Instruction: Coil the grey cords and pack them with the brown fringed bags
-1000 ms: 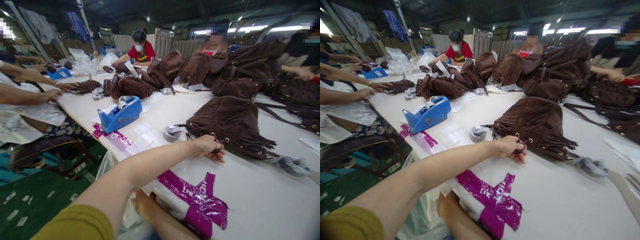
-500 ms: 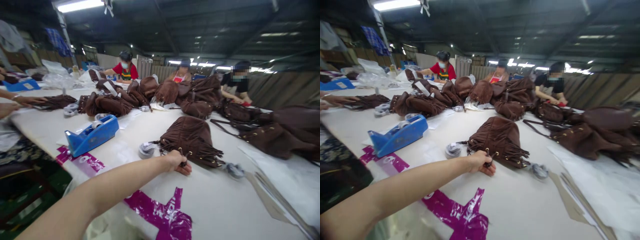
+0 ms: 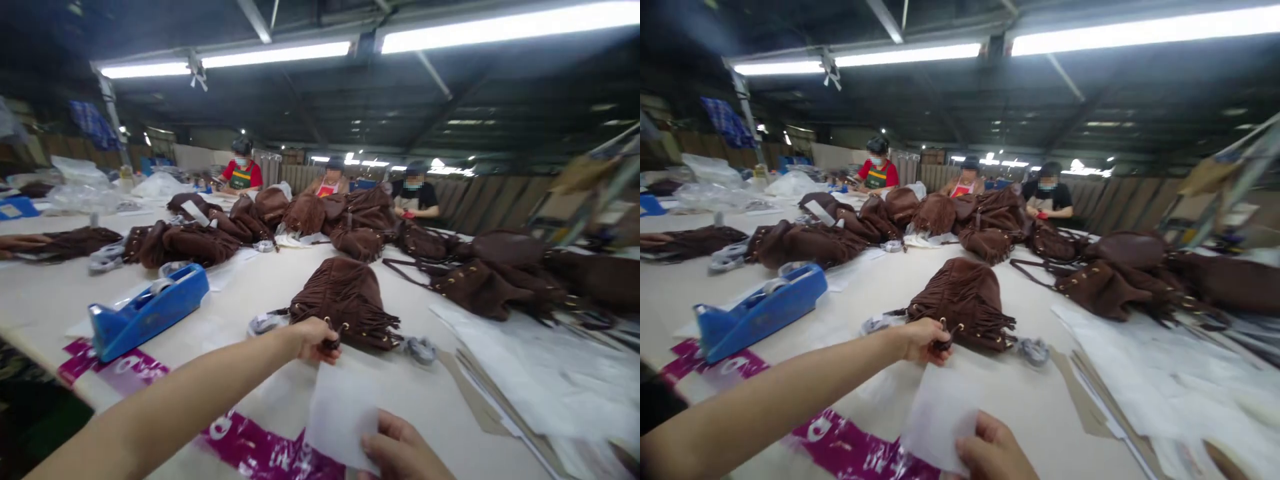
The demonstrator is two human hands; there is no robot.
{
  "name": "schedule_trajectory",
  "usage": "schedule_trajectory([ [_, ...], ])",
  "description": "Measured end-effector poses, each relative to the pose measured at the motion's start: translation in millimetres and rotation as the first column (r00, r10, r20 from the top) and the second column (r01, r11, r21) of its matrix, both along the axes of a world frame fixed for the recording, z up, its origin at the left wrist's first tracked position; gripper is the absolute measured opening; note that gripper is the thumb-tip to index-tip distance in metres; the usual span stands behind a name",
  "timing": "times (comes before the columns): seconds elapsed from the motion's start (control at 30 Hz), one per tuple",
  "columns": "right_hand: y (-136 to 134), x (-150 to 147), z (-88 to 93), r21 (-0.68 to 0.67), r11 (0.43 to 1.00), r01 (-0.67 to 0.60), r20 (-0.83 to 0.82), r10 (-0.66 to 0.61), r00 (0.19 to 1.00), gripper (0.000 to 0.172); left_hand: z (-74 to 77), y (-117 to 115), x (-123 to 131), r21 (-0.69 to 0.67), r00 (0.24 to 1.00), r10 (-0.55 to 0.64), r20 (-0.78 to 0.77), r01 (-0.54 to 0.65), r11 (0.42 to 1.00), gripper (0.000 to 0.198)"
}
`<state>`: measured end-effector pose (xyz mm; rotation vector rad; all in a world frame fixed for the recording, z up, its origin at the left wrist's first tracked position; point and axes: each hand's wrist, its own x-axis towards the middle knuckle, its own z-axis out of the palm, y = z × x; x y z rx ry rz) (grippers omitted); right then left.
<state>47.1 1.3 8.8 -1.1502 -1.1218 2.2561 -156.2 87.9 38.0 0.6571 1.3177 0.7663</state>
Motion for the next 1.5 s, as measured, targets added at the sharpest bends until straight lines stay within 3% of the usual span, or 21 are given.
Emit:
schedule_trajectory([
  [0.17,37.9,-25.6,5.5,0.062,0.996,0.066,0.144,-0.075,0.987,0.022,-2.1,1.9,-1.9,0.134,0.998,0.06,-0.008,-0.059,0.989,0.021],
  [0.33,50.0,-29.1,-1.4,0.124,0.987,0.099,0.178,-0.121,0.977,0.014,-0.3,5.3,-7.2,0.105,0.994,0.107,-0.017,-0.104,0.989,0.015],
  [0.6,64.5,-44.3,-2.5,0.076,0.994,0.081,0.005,-0.082,0.997,0.032,-1.9,-1.7,1.4,0.165,0.99,0.141,-0.023,-0.135,0.977,0.015],
  [0.77,70.9,-50.6,2.2,0.134,0.99,0.049,-0.008,-0.048,0.999,0.036,-3.5,-3.4,-3.2,0.21,0.989,0.141,-0.04,-0.129,0.969,0.025],
  [0.9,74.4,-46.8,6.4,0.155,0.983,0.097,-0.103,-0.081,0.991,0.039,-2.0,-3.3,-5.1,0.198,0.993,0.114,-0.026,-0.107,0.974,0.026],
  [1.03,80.8,-51.8,-6.7,0.091,0.98,0.178,-0.24,-0.152,0.959,0.042,-3.3,-5.0,-4.5,0.219,0.992,0.127,-0.023,-0.119,0.968,0.026],
  [1.13,87.0,-59.1,-26.5,0.151,0.95,0.273,-0.383,-0.198,0.902,0.037,-8.3,-6.8,-3.4,0.278,0.982,0.188,-0.032,-0.172,0.945,0.028],
  [1.23,91.7,-60.5,-39.8,0.231,0.93,0.285,-0.448,-0.158,0.88,0.031,-15.8,-7.1,-1.7,0.356,0.964,0.262,-0.051,-0.228,0.906,0.027],
  [1.4,94.9,-57.7,-39.4,0.269,0.927,0.262,-0.448,-0.121,0.886,0.027,-24.0,-6.0,2.7,0.453,0.917,0.393,-0.07,-0.322,0.831,0.03],
  [1.5,95.5,-59.4,-37.1,0.279,0.921,0.273,-0.41,-0.143,0.901,0.031,-22.7,-9.0,4.6,0.42,0.921,0.389,-0.034,-0.34,0.842,0.029],
])
